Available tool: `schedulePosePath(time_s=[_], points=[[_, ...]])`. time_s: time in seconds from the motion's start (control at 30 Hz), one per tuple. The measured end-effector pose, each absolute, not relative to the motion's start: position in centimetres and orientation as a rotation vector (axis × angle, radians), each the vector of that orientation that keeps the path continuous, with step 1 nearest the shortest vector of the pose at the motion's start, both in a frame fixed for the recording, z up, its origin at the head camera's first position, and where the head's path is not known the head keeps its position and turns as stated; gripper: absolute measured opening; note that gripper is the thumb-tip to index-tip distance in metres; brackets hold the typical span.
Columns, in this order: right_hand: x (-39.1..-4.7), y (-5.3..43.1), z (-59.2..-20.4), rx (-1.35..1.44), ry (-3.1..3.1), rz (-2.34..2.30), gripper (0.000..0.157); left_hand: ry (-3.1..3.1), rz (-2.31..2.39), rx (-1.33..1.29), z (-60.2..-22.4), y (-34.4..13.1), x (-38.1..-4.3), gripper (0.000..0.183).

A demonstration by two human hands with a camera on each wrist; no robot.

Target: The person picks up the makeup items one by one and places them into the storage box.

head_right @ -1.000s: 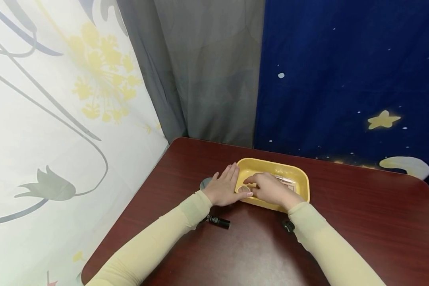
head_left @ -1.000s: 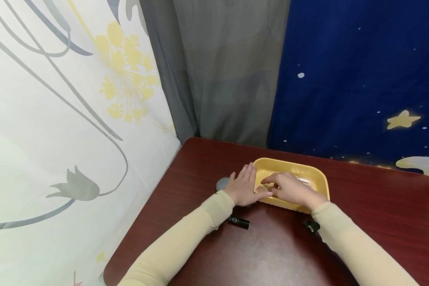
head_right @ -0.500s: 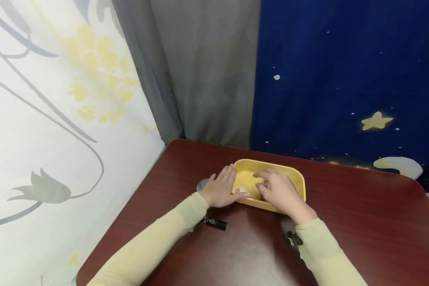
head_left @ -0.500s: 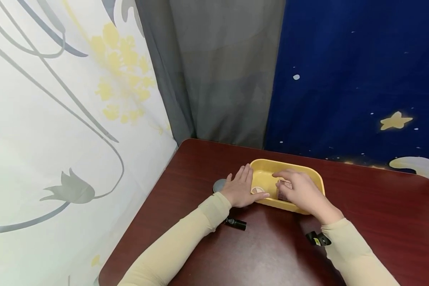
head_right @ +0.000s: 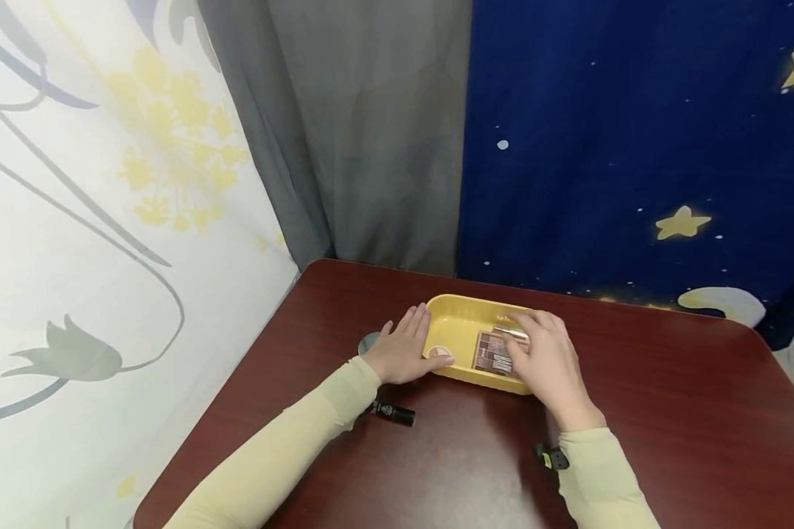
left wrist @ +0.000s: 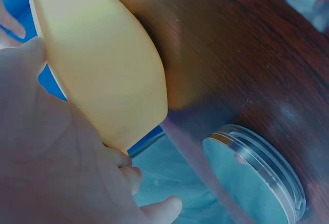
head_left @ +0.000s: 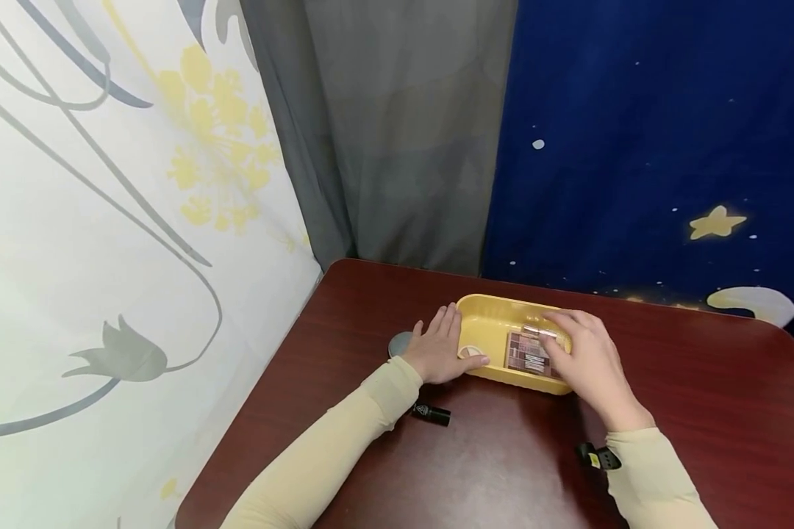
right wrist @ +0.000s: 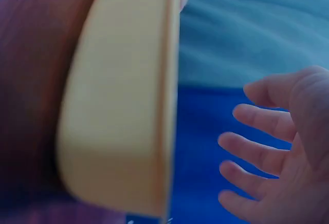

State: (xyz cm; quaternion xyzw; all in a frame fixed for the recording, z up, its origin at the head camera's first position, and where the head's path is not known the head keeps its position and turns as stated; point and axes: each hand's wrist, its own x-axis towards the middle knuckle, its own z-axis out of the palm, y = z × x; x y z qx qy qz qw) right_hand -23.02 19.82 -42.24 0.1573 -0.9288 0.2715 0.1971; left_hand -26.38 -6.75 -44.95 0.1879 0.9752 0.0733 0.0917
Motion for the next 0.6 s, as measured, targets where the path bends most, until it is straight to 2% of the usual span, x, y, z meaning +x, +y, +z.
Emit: schedulePosePath(time_s=[0.3,0.6], points=[[-23.1,21.8,-45.0,0.385,-2.748,0.784,0.085,2.932,0.230,0.577,-45.6,-7.1,-26.5,0.109],[-22.4,22.5,-46.0,0.346,-2.942,0.747,0.111,2.956,0.277,0.595,-46.0,-7.0,-26.4,0.111]])
